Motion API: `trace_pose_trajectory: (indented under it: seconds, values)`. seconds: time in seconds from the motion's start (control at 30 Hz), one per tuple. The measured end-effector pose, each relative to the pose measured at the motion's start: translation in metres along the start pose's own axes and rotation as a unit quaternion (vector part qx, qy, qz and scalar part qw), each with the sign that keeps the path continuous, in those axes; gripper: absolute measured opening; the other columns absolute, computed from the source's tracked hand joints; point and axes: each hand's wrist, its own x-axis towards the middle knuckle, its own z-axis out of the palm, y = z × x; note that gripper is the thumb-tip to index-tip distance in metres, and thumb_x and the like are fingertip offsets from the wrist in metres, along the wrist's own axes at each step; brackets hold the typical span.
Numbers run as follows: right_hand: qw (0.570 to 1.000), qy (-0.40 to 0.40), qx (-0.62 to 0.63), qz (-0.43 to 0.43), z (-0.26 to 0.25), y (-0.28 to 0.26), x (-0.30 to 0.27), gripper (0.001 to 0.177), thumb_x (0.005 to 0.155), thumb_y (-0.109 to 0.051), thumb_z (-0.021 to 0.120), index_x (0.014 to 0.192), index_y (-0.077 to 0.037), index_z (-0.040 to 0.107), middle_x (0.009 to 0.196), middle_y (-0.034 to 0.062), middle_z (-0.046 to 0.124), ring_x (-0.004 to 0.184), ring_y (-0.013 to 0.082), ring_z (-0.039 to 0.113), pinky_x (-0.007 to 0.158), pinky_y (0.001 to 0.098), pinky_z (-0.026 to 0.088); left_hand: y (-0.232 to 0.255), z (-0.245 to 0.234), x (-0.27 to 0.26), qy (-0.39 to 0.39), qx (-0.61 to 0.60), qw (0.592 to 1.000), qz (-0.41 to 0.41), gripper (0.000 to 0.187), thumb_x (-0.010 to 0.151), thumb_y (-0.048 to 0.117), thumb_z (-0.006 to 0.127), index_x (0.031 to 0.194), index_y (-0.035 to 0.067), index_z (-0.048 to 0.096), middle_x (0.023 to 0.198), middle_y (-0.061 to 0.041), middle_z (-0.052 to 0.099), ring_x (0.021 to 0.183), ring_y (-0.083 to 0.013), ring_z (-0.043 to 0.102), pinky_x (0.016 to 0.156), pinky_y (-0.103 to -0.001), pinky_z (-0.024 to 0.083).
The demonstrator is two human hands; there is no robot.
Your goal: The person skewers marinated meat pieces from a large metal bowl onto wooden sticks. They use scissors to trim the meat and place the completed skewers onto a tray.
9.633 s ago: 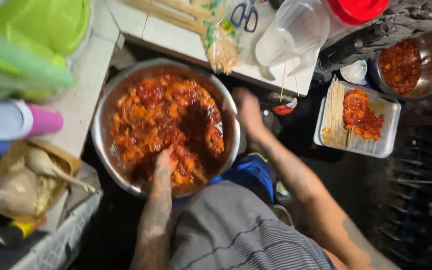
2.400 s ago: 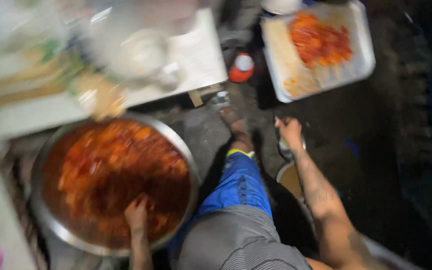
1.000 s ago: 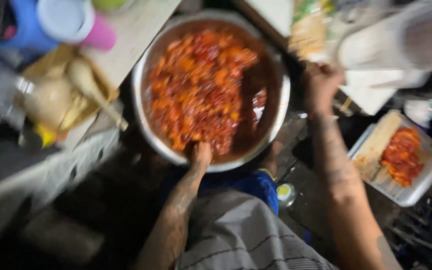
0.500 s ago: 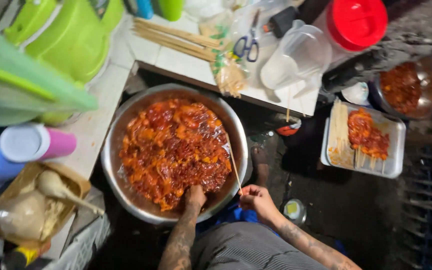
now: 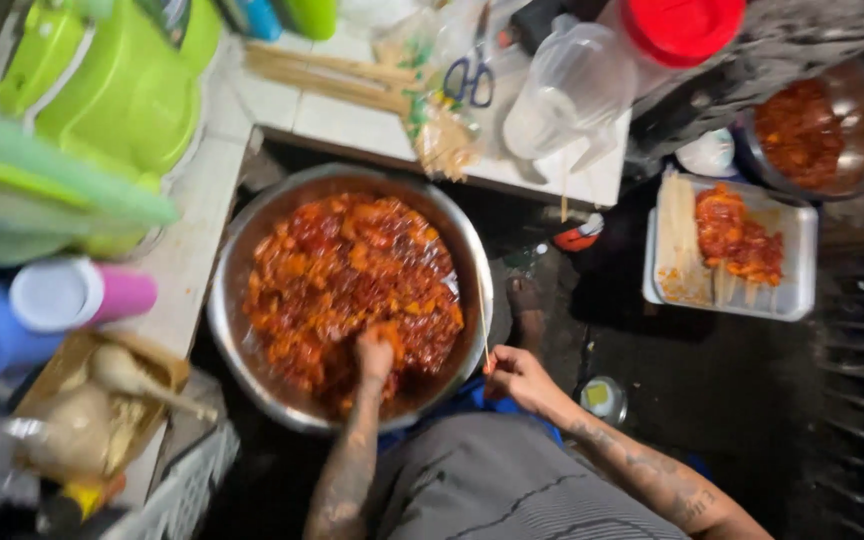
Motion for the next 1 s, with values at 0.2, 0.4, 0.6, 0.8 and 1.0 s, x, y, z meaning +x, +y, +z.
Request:
trace_pose_trajectory:
  seconds: [0.2,0.4,0.6,0.8,1.0]
  values:
    - [0.989,-0.005,-0.132,-0.063,0.023,-0.068,-0.02,0.016,0.08,-0.002,0.059,0.069,-0.001,0.071,0.06,0.02,0.073,0.052,0.0265,0.068,0.056,0.0364,0.055,0.033,-0.031,0.036,0.055,-0.518,0.847,-0.108,0.042,0.093,-0.003,0.066,0.135,-0.001,0.059,0.135,-0.024,0.059,0.113,-0.0449,0.066,0.092,-0.069,0.054]
    - [0.957,0.025,-0.253,-0.141,0.031,-0.07,-0.017,0.055,0.071,-0.001,0.058,0.12,-0.016,0.077,0.074,0.0131,0.074,0.06,0.0221,0.065,0.062,0.0359,0.055,0.151,-0.108,-0.006,0.01,-0.599,0.791,-0.125,0.057,0.084,-0.018,0.047,0.141,-0.013,0.043,0.136,-0.038,0.052,0.12,-0.057,0.059,0.101,-0.074,0.046]
    - [0.955,0.009,-0.258,-0.149,0.051,-0.094,-0.024,0.025,0.087,-0.014,0.068,0.108,-0.012,0.081,0.074,0.0173,0.076,0.069,0.0332,0.073,0.065,0.0406,0.056,0.133,-0.103,0.007,0.066,-0.597,0.788,-0.135,0.034,0.095,-0.01,0.046,0.128,-0.012,0.055,0.125,-0.044,0.057,0.104,-0.0616,0.064,0.088,-0.073,0.055]
    - [0.959,-0.002,-0.252,-0.129,0.057,-0.094,-0.014,0.012,0.09,-0.018,0.069,0.087,-0.015,0.081,0.06,0.0047,0.073,0.054,0.0172,0.069,0.059,0.0312,0.055,0.15,-0.101,-0.008,0.067,-0.602,0.787,-0.117,0.032,0.097,-0.012,0.049,0.128,-0.009,0.055,0.127,-0.041,0.058,0.113,-0.0586,0.061,0.095,-0.071,0.052]
    - [0.965,0.021,-0.241,-0.106,0.06,-0.096,-0.018,0.012,0.088,-0.019,0.07,0.082,-0.013,0.079,0.057,0.0077,0.07,0.055,0.0244,0.069,0.057,0.0355,0.054,0.131,-0.071,0.0,0.1,-0.598,0.785,-0.128,0.022,0.092,-0.013,0.061,0.113,-0.006,0.057,0.115,-0.036,0.065,0.105,-0.0541,0.067,0.092,-0.065,0.058]
